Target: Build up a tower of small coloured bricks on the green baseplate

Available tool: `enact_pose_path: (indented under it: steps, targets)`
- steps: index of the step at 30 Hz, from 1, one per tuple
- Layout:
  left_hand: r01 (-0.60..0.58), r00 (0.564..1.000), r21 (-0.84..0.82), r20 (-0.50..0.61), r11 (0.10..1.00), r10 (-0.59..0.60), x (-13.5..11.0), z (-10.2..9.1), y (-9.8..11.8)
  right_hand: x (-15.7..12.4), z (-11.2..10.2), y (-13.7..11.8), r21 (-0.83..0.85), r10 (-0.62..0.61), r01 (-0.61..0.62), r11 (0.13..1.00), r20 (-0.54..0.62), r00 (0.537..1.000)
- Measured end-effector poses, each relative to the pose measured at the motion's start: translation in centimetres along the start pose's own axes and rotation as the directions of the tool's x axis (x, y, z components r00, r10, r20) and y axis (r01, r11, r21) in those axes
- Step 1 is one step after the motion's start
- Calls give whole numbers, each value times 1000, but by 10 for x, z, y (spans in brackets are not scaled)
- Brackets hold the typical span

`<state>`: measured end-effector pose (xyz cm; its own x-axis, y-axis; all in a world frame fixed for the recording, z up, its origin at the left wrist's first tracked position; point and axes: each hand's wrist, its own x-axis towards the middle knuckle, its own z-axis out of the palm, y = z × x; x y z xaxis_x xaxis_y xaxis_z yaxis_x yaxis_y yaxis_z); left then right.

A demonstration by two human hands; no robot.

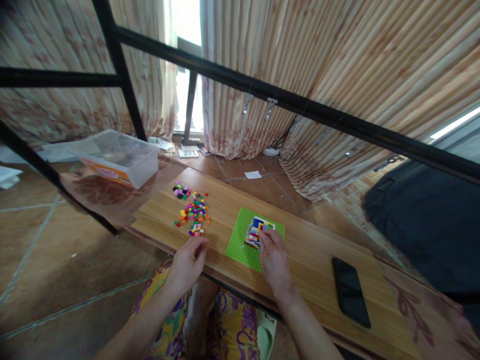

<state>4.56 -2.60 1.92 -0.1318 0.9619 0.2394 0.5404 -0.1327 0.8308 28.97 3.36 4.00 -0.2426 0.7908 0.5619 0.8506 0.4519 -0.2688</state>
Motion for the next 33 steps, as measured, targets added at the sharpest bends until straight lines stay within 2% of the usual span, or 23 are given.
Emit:
enact_pose_path:
  steps: [8,13,17,20,24,27,30,33]
  targets:
    - [-25,1000,-1,-8,1000,25,0,0,0,-4,0,1,60,31,-33,998,41,999]
    - [-24,1000,3,-19,1000,24,-1,1,0,-3,-6,-2,70,54,-55,996,14,998]
    - [-40,999,-13,-18,999,40,-1,0,-1,-8,-13,-17,88,126,-118,989,-88,988]
    - [-39,999,-35,-31,999,38,-2,-1,-2,-19,-12,-39,129,154,-140,982,-112,982]
    - [-24,996,-99,-84,995,16,-3,-4,2,-42,1,-73,257,144,-153,954,52,988]
    - [-17,994,-146,-110,989,1,-6,-8,6,-49,15,-89,323,146,-179,929,126,981]
    - [-7,992,-173,-125,985,-15,-10,-12,6,-40,29,-97,352,152,-194,916,141,978]
    - [15,980,-225,-190,974,-59,-13,-14,2,-22,45,-103,369,136,-187,911,160,978]
